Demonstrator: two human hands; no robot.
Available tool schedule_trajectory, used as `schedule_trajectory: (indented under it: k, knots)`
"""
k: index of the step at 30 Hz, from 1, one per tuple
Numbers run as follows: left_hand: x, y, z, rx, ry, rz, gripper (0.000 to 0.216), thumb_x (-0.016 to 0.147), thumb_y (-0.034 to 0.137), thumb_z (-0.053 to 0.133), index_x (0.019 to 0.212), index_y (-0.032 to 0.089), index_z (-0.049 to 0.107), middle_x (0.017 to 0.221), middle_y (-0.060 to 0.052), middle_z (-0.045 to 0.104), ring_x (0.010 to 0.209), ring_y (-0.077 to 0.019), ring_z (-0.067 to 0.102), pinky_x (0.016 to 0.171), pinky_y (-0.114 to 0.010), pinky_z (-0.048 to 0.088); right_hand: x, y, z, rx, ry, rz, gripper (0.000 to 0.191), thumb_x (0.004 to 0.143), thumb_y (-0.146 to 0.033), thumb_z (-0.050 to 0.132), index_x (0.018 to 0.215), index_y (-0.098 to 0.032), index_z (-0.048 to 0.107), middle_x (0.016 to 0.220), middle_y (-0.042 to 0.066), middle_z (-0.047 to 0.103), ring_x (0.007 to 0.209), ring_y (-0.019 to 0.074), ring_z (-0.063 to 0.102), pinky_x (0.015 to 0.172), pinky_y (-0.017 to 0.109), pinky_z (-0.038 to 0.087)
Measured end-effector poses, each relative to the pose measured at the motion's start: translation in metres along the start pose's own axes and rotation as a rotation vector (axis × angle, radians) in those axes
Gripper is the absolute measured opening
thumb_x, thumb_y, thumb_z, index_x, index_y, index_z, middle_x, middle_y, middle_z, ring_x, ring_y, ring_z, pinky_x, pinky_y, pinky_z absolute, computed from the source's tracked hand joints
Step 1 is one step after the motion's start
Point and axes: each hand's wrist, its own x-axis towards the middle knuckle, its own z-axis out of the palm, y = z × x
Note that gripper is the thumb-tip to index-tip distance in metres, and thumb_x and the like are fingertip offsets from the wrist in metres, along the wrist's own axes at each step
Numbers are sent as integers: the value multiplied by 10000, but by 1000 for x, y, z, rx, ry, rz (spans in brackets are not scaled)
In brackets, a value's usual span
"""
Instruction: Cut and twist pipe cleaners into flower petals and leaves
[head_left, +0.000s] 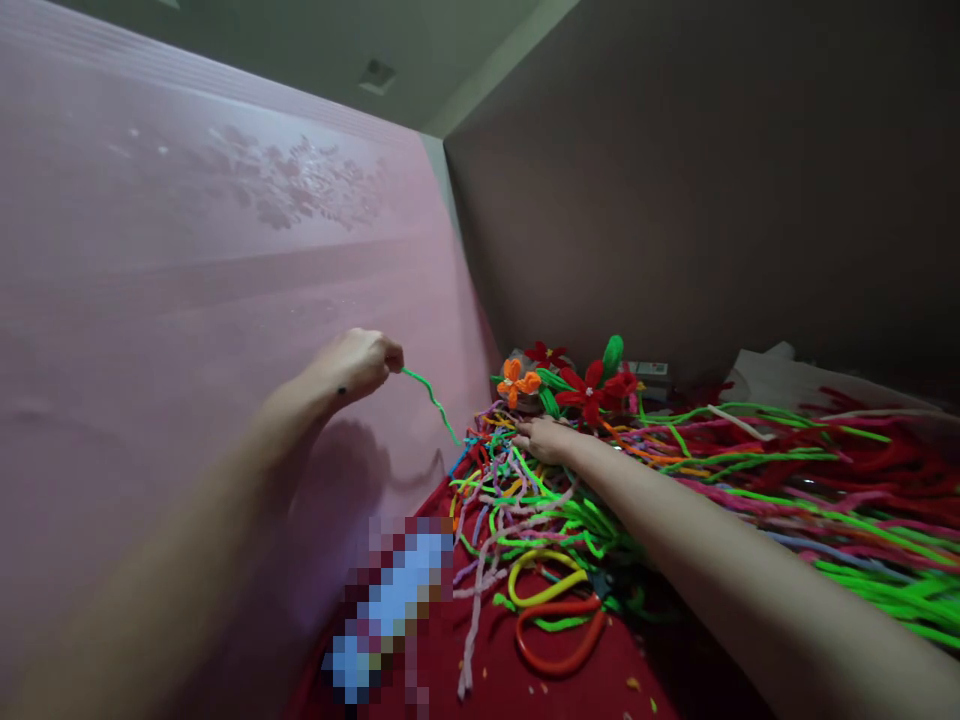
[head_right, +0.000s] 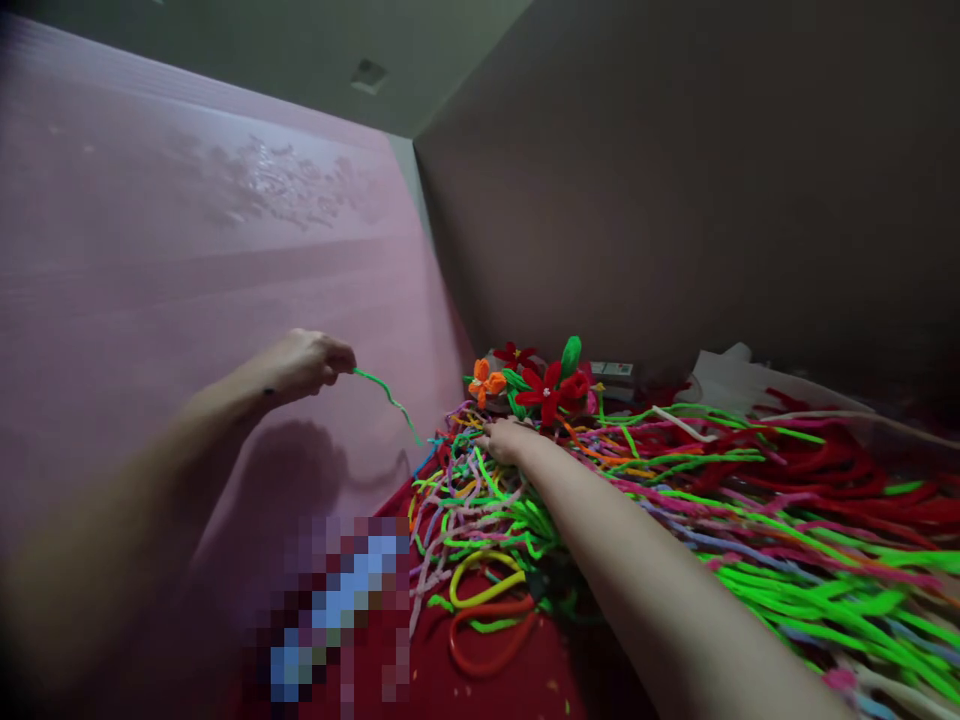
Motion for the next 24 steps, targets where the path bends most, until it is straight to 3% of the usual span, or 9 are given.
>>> schedule_trajectory:
  k: [4, 8, 11, 13, 16, 19, 21, 24]
  knots:
    - [-14, 3, -11, -162, -1, -8, 260, 665, 123, 483, 835, 167, 674, 608, 20, 605, 449, -72, 508, 491, -189, 370, -13, -14, -12, 132, 2, -29, 304, 860, -302, 503, 1130, -162, 510, 1134, 82, 534, 941, 192, 560, 779, 398, 480]
    - [-31, 15, -22, -310, 7, 57, 221, 701, 215, 480, 793, 151, 670, 549, 26, 568, 413, -62, 473, 468, -189, 358, -33, -36, -28, 348, 70, -45, 282, 865, -232, 473, 1127, -157, 546, 1122, 103, 577, 1011, 208, 548, 848, 327, 433]
    - [-43, 28, -26, -425, -4, 148, 208, 708, 243, 484, 759, 142, 659, 531, 22, 554, 410, -61, 455, 469, -190, 362, -55, -58, -40, 540, 129, -97, 401, 905, -256, 340, 1287, -155, 405, 1133, 79, 595, 978, 160, 574, 783, 254, 454]
    - [-50, 37, -27, -485, -2, 187, 208, 710, 256, 487, 747, 138, 653, 523, 19, 548, 406, -60, 444, 460, -188, 359, -69, -71, -46, 623, 146, -118, 446, 881, -287, 386, 1304, -146, 382, 1085, 78, 617, 879, 135, 604, 709, 229, 467]
    - [-58, 43, -27, -521, 32, 218, 216, 715, 276, 485, 737, 140, 651, 509, 21, 538, 392, -58, 428, 430, -180, 337, -89, -82, -51, 650, 139, -86, 341, 844, -281, 426, 1095, -104, 576, 791, 62, 647, 580, 101, 575, 539, 215, 442]
    - [-62, 41, -23, -454, 47, 271, 202, 703, 259, 492, 746, 160, 662, 497, 30, 536, 403, -59, 426, 420, -171, 318, -110, -80, -53, 596, 162, 0, 330, 847, -282, 381, 895, -79, 637, 479, -27, 468, 362, 70, 361, 412, 210, 324]
    - [-64, 39, -17, -404, 8, 320, 187, 693, 236, 492, 736, 172, 663, 485, 37, 532, 412, -57, 423, 419, -162, 305, -128, -76, -54, 522, 197, 40, 321, 841, -295, 394, 795, -94, 640, 417, -65, 336, 363, 68, 282, 423, 213, 266]
    - [-70, 42, -5, -413, -80, 415, 180, 684, 193, 466, 681, 172, 645, 464, 42, 506, 399, -53, 406, 398, -156, 278, -167, -78, -54, 369, 233, 17, 249, 782, -288, 512, 613, -133, 608, 458, -39, 370, 464, 81, 334, 501, 231, 239]
